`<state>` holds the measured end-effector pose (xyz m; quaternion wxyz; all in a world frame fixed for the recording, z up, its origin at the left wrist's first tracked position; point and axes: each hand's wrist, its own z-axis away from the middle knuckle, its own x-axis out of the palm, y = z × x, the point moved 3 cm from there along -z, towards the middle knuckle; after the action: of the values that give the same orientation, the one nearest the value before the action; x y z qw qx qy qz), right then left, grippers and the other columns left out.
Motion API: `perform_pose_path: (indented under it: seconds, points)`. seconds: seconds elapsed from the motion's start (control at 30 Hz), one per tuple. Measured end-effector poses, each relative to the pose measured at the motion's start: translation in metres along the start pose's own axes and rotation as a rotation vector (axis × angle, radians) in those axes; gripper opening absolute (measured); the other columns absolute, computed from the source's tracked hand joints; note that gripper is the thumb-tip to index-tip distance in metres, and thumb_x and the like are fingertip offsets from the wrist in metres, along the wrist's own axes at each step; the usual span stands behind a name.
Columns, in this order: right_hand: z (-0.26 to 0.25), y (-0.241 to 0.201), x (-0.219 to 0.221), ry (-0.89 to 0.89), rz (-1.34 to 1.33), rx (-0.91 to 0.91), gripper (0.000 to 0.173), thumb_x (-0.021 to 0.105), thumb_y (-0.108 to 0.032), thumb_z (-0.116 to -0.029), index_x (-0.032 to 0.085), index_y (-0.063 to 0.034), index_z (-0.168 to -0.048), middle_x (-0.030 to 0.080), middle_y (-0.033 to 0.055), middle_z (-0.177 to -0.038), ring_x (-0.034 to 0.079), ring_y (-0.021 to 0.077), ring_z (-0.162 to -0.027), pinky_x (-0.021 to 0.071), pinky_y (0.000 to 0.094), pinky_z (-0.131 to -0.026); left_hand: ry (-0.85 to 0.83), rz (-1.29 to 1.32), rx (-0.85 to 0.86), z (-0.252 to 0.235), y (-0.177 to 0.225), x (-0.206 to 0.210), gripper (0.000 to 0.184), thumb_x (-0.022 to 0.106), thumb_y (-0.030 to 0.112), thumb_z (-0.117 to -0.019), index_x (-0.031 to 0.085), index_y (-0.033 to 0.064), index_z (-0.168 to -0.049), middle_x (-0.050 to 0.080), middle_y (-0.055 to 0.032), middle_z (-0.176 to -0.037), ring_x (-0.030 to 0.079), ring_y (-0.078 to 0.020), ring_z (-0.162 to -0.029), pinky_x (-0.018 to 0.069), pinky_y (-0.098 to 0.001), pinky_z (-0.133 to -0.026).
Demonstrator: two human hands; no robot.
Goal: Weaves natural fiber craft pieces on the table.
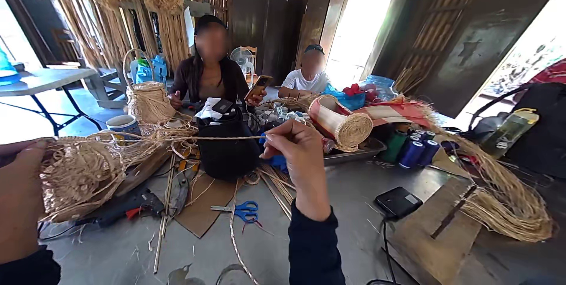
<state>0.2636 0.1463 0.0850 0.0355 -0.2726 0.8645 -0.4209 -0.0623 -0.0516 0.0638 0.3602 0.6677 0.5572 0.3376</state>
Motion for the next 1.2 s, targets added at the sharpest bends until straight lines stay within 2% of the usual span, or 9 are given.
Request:
perform_pose_path:
  seconds: [0.07,0.17,0.3,0.37,0.47,0.63,0.9,1.03,1.2]
  points:
    - [-0.011,0.021,0.0,0.076,0.4,0.117,0.007,0.067,0.005,-0.0888,0.068,0.0008,-0.083,0.067,0.0065,-0.069,0.067,0.0116,-0.056,0.0607,0.0281,-0.058,-0.006,0.015,0.005,-0.003,-0.005,0.001,0.015,0.055,0.007,-0.1032,0.062,-0.0065,-0.106,0.057,0.0018,-0.085,0.053,0.0062,-0.073,0.0464,-0.0116,-0.072]
    - [-0.019,0.042,0.011,-0.104,0.851,0.314,0.009,0.066,-0.005,-0.093,0.072,0.0015,-0.093,0.07,0.0133,-0.084,0.07,0.0222,-0.077,0.058,0.0395,-0.075,-0.104,-0.035,0.083,-0.009,-0.025,0.001,0.019,0.06,0.012,-0.101,0.065,-0.0043,-0.109,0.062,-0.0031,-0.093,0.057,0.0006,-0.079,0.0503,-0.0193,-0.077]
    - [-0.013,0.041,0.034,-0.335,1.064,0.432,0.038,0.065,-0.024,-0.1005,0.066,-0.0001,-0.13,0.069,0.0221,-0.119,0.064,0.0356,-0.116,0.049,0.0517,-0.1,-0.283,-0.133,0.265,0.017,-0.01,0.026,0.022,0.068,0.01,-0.0947,0.067,-0.0091,-0.105,0.07,-0.0176,-0.096,0.067,-0.0145,-0.08,0.0574,-0.0373,-0.079]
    - [-0.006,0.031,0.043,-0.333,0.985,0.319,0.036,0.064,-0.024,-0.1014,0.068,0.0003,-0.127,0.071,0.0213,-0.112,0.067,0.0345,-0.108,0.0509,0.0513,-0.096,-0.358,-0.132,0.311,0.039,0.001,0.044,0.023,0.066,0.013,-0.0936,0.068,-0.0066,-0.105,0.071,-0.0141,-0.095,0.068,-0.0116,-0.079,0.0593,-0.0352,-0.077]
    - [0.004,0.019,0.056,-0.396,0.712,0.162,0.024,0.061,-0.021,-0.1031,0.075,-0.0012,-0.101,0.072,0.0106,-0.089,0.068,0.0193,-0.085,0.0532,0.0404,-0.079,-0.374,-0.052,0.335,0.076,0.031,0.06,0.015,0.068,0.009,-0.0916,0.069,-0.0019,-0.103,0.071,-0.0006,-0.088,0.064,0.0046,-0.072,0.0558,-0.0166,-0.069]
    - [0.02,0.01,0.079,-0.493,0.345,0.007,0.017,0.065,-0.012,-0.0994,0.075,0.0005,-0.099,0.073,0.0037,-0.085,0.065,-0.0012,-0.077,0.0532,0.0168,-0.074,-0.378,0.18,0.393,0.093,0.048,0.064,0.009,0.068,0.002,-0.0883,0.07,-0.0006,-0.097,0.073,0.0035,-0.089,0.067,0.0045,-0.074,0.0575,-0.015,-0.069]
    - [0.034,0.01,0.093,-0.304,0.279,-0.086,0.007,0.071,-0.007,-0.0915,0.07,-0.0011,-0.093,0.071,0.0002,-0.079,0.067,0.0,-0.069,0.0564,0.016,-0.065,-0.483,0.331,0.347,0.087,0.057,0.06,0.007,0.071,-0.001,-0.0882,0.073,0.0029,-0.093,0.074,0.0036,-0.087,0.068,0.0019,-0.074,0.0586,-0.0165,-0.069]
    - [0.039,0.007,0.097,-0.276,0.317,-0.141,0.013,0.075,-0.01,-0.0878,0.069,-0.0016,-0.096,0.068,-0.0028,-0.074,0.062,-0.0029,-0.062,0.0528,0.0132,-0.058,-0.574,0.378,0.407,0.085,0.057,0.057,0.005,0.07,0.0,-0.0892,0.073,0.002,-0.093,0.074,0.0015,-0.092,0.069,0.0013,-0.079,0.0596,-0.0169,-0.075]
    - [0.045,0.007,0.099,-0.192,0.503,-0.288,0.012,0.075,-0.011,-0.0859,0.073,-0.0014,-0.094,0.07,0.0013,-0.079,0.064,-0.0018,-0.067,0.0535,0.013,-0.063,-0.658,0.353,0.461,0.087,0.06,0.055,0.006,0.069,0.0,-0.0902,0.074,0.0005,-0.093,0.073,-0.0016,-0.096,0.069,0.0009,-0.082,0.0593,-0.0158,-0.076]
